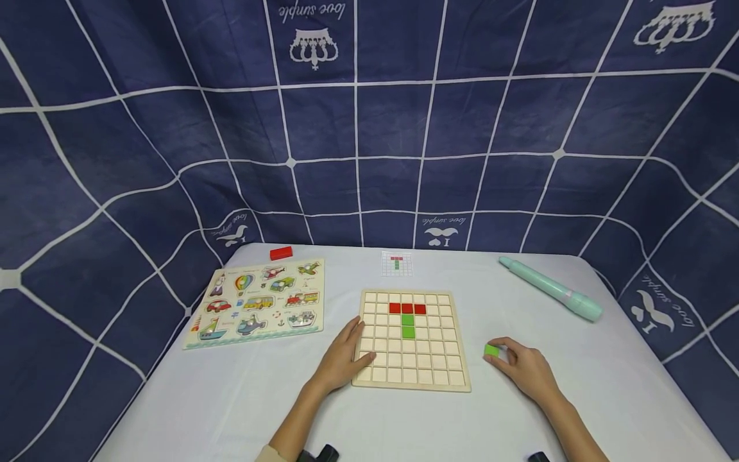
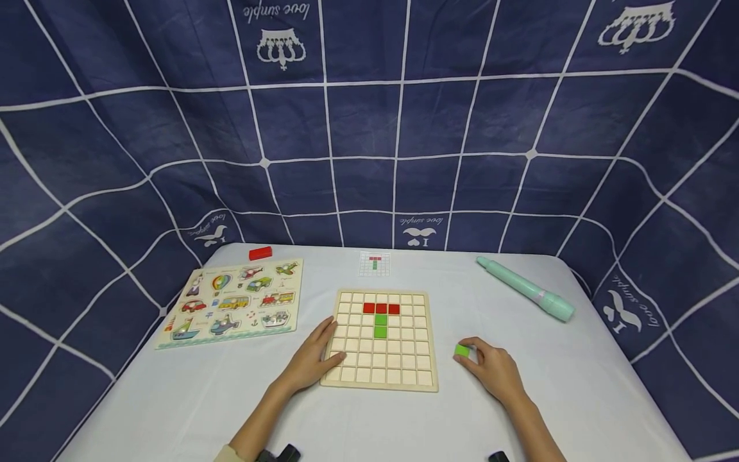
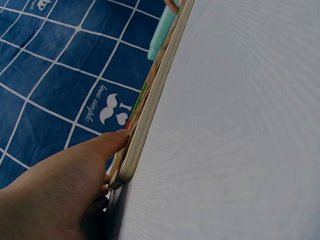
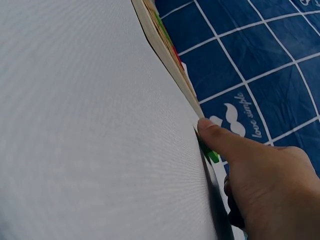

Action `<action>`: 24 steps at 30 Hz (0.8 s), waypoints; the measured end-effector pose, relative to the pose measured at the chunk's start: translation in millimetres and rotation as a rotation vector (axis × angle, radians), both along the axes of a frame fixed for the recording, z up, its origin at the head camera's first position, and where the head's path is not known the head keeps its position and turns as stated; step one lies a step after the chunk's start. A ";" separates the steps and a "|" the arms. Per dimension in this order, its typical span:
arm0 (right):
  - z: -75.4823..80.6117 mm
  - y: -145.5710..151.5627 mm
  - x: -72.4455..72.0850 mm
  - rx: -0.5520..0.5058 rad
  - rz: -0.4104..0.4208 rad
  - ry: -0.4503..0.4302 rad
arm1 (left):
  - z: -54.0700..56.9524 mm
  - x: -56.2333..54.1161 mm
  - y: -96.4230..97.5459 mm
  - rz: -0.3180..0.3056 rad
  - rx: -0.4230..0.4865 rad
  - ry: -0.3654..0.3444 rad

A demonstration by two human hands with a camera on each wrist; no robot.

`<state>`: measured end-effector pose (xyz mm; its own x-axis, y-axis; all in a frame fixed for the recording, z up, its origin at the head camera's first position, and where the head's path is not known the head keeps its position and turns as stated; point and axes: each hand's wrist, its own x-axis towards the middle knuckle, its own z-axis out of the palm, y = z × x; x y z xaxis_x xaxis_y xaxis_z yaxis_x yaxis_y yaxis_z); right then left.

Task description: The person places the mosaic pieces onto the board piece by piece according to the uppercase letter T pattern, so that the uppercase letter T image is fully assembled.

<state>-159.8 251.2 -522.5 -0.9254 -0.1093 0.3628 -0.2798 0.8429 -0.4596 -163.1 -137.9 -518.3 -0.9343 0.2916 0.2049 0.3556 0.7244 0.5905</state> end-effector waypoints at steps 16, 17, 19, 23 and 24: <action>7.9 -68.2 -18.9 -0.056 0.227 0.055 | 1.5 2.7 -0.1 -0.002 0.004 -0.023; 7.7 -75.1 -20.4 -0.057 0.245 0.053 | 1.5 2.8 -0.1 -0.002 0.002 -0.023; 7.3 -88.5 -23.3 -0.063 0.279 0.049 | 1.6 2.5 -0.1 -0.003 0.006 -0.016; 7.2 -112.7 -27.2 -0.061 0.334 0.039 | 2.2 1.4 0.0 -0.008 0.004 -0.007; 7.5 -117.9 -27.8 -0.057 0.341 0.037 | 2.3 1.2 0.0 -0.010 0.005 -0.006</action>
